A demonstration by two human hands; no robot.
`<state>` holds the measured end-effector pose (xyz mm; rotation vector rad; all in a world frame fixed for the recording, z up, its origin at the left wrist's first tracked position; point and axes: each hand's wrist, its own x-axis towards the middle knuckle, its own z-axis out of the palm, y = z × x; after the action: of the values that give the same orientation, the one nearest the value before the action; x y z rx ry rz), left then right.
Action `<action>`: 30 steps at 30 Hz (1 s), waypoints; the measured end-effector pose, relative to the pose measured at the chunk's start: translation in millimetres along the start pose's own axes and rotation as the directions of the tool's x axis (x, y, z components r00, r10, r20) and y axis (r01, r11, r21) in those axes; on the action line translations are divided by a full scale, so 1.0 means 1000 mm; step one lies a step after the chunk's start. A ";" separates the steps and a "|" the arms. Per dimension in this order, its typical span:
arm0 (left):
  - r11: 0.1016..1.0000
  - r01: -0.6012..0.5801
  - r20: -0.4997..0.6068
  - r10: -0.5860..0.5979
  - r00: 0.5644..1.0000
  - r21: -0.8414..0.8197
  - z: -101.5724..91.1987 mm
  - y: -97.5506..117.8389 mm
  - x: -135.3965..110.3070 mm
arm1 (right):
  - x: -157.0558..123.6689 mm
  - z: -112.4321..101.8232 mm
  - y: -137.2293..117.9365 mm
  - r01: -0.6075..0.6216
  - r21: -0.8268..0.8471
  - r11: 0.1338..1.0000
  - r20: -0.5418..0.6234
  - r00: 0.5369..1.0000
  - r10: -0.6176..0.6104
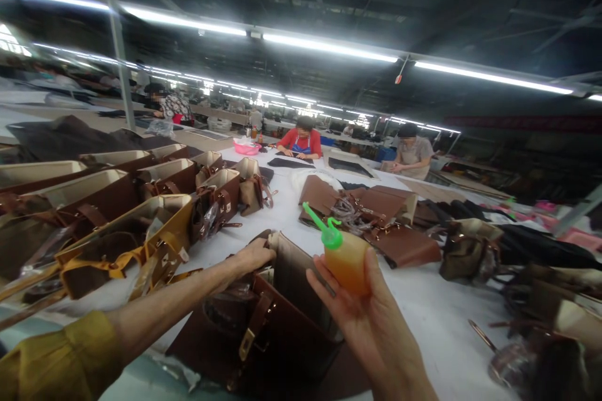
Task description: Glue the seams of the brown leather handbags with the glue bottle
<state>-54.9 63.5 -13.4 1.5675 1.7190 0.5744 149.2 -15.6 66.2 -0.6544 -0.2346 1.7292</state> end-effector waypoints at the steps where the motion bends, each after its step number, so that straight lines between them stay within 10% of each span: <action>1: 0.999 -0.016 0.023 0.017 1.000 -0.030 -0.002 -0.001 -0.003 | 0.001 0.000 -0.001 0.015 0.002 1.000 -0.004 1.000 -0.015; 10: 0.965 -0.182 0.184 0.216 0.959 -0.187 -0.024 0.012 -0.011 | 0.001 -0.011 -0.020 0.084 0.029 0.996 -0.058 0.995 -0.082; 19: 0.896 -0.428 0.171 0.444 0.880 -0.122 -0.055 0.070 -0.005 | -0.022 -0.021 -0.040 0.051 0.120 0.991 -0.096 0.995 -0.040; 30: 0.933 -0.314 0.553 0.171 0.815 0.174 -0.047 0.110 -0.003 | -0.047 -0.073 -0.045 0.039 -0.107 0.994 -0.122 0.991 -0.052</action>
<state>-18.8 85.1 98.1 1.9290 1.2053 0.0076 232.0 -61.9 41.8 -0.8245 -0.2517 1.6338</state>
